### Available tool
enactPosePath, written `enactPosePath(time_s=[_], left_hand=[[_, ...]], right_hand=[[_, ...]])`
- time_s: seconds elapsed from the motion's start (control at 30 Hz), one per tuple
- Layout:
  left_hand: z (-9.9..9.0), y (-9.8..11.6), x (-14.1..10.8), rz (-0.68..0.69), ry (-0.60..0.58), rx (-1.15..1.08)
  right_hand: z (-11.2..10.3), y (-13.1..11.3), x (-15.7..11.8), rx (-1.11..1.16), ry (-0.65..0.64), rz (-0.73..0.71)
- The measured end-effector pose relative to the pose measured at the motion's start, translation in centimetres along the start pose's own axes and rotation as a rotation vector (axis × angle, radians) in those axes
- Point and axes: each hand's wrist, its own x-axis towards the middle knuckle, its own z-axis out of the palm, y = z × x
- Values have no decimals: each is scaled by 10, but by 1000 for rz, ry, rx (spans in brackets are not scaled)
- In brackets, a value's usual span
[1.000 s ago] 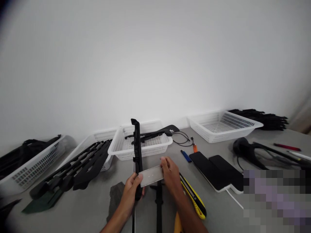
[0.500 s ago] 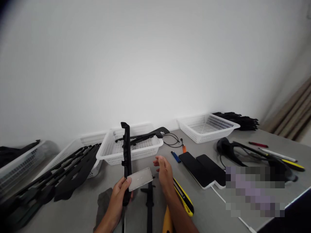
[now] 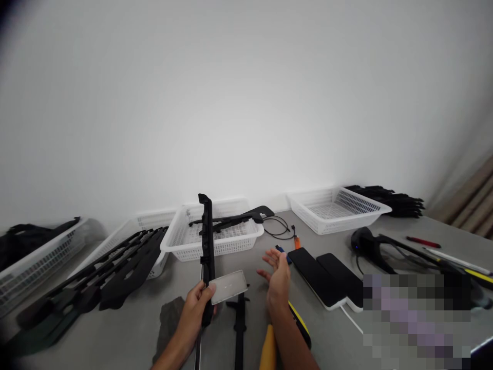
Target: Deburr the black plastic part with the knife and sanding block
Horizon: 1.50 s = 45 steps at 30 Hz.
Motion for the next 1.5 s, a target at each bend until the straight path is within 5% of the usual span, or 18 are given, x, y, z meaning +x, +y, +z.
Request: enactPosePath(time_s=[0.73, 1.27, 1.4, 1.5], left_hand=[[-3, 13, 1, -4, -53, 44], [0, 18, -2, -31, -49, 29], [0, 17, -2, -36, -34, 30], [-1, 13, 0, -46, -25, 18]], right_hand=[[-2, -1, 8, 95, 100, 28], [-1, -27, 4, 145, 69, 36], [7, -53, -12, 173, -27, 56], [7, -70, -56, 194, -206, 53]])
